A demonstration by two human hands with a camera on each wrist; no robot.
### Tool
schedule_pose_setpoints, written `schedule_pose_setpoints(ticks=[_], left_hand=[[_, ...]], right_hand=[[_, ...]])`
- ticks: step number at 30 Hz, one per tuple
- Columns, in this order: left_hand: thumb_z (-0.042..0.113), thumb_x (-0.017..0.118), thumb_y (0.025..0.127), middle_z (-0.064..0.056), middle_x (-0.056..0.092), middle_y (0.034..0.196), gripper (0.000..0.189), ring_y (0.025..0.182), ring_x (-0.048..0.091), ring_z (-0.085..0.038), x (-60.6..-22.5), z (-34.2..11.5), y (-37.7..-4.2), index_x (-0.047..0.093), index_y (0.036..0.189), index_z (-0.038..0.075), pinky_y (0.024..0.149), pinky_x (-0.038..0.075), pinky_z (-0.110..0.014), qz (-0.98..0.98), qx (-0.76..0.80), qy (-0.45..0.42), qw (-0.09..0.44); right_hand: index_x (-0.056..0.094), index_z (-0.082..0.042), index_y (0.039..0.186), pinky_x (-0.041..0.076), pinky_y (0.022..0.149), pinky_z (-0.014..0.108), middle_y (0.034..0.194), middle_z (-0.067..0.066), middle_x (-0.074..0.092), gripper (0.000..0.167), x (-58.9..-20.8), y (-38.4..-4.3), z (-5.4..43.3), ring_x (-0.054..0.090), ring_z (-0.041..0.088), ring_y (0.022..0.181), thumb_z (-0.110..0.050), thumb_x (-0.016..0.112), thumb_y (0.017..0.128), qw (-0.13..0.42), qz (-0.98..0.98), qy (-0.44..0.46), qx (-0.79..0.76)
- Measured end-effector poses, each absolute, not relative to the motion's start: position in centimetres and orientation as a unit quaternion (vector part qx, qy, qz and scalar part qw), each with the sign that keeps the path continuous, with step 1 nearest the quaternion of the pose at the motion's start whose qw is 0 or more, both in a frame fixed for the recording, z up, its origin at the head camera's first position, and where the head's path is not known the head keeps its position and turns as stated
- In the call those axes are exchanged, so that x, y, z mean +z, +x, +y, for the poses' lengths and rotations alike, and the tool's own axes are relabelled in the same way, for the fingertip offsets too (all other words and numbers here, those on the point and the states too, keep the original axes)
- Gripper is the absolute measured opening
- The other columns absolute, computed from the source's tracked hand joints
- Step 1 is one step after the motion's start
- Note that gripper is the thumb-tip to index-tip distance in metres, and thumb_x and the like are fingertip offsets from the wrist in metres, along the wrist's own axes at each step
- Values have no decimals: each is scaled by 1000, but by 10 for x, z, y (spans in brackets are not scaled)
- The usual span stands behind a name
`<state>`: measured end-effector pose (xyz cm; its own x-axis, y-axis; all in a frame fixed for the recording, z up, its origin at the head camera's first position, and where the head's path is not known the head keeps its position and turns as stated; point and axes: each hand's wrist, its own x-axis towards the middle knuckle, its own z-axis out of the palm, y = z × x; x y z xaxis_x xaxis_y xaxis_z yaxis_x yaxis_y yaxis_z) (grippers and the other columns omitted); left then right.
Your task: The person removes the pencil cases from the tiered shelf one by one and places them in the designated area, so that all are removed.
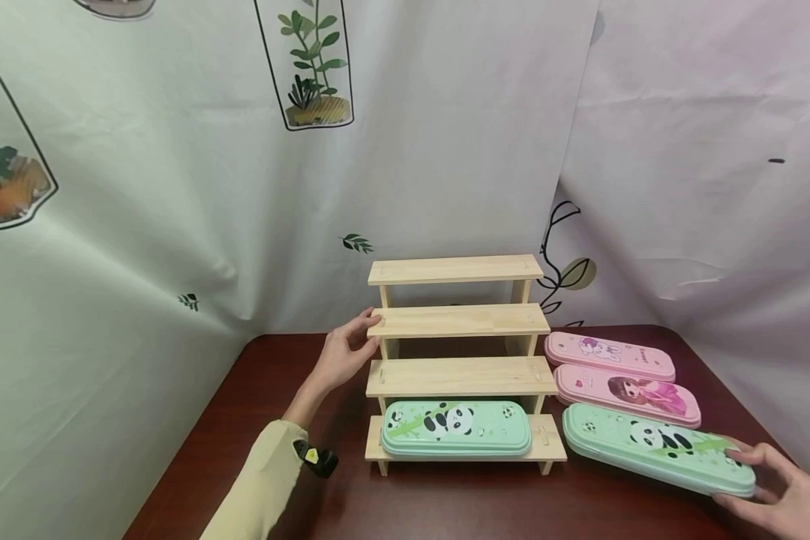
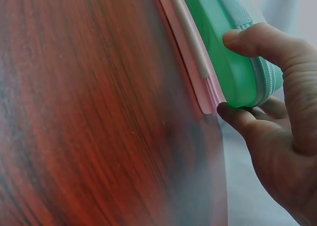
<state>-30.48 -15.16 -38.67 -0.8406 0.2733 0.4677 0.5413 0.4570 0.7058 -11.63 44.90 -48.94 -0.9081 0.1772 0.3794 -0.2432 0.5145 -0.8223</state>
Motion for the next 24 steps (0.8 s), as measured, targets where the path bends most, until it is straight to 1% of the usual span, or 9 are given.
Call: schedule_pose_setpoints(ticks=[6,11,13,14,17,18,20,21,24], left_hand=[[9,66,96,-20,44,151,40,128,53,-34,-387,-152,-306,61,135,2,99,46,-51,-839,-465,-245,141],[9,66,96,-18,45,151,40,126,55,-33,-388,-152,-306,62,135,2,97,48,-50,-840,-465,-241,142],[9,66,96,-17,45,151,40,126,55,-33,-388,-152,-306,62,135,3,97,48,-50,-841,-465,-239,141],[9,66,96,-17,45,151,40,126,56,-33,-388,-152,-306,62,135,3,97,48,-50,-841,-465,-238,141],[9,66,96,-17,45,151,40,126,55,-33,-389,-152,-305,62,135,3,96,48,-50,-842,-465,-237,140],[8,66,96,-17,45,151,40,126,55,-34,-389,-152,-305,62,135,3,96,48,-50,-841,-465,-237,140],[8,66,96,-17,45,151,40,126,55,-33,-389,-152,-306,62,135,3,96,48,-50,-841,-465,-238,140],[9,66,96,-17,45,151,40,126,56,-33,-389,-152,-306,62,135,3,96,49,-50,-841,-465,-238,140],[9,66,96,-15,45,151,40,125,56,-33,-388,-152,-306,62,135,3,96,49,-49,-841,-465,-237,140]], right_hand=[[54,4,96,52,56,18,99,-35,45,54,-493,-120,451,50,-8,76,18,87,56,179,-883,-11,433],[50,7,99,53,56,22,98,-37,41,59,-495,-124,453,50,-7,76,8,91,57,154,-903,-26,401],[50,7,99,53,56,22,99,-32,44,59,-496,-125,453,50,-7,76,8,92,56,153,-905,-28,396],[51,6,99,53,56,22,100,-26,48,59,-496,-126,453,50,-7,76,7,92,56,152,-907,-29,392],[52,6,100,53,56,22,103,4,60,59,-495,-127,451,49,-7,76,5,93,57,142,-914,-34,377],[52,6,100,53,56,23,104,15,60,59,-495,-127,450,48,-7,75,4,93,57,138,-917,-35,373],[53,7,101,53,56,23,106,29,55,59,-494,-128,449,47,-8,75,3,93,57,133,-921,-36,364],[53,8,102,53,56,23,107,30,55,59,-494,-129,448,47,-8,75,3,93,58,132,-921,-36,364],[54,8,103,53,56,22,105,27,54,60,-496,-130,447,47,-8,75,5,92,57,134,-922,-35,362]])
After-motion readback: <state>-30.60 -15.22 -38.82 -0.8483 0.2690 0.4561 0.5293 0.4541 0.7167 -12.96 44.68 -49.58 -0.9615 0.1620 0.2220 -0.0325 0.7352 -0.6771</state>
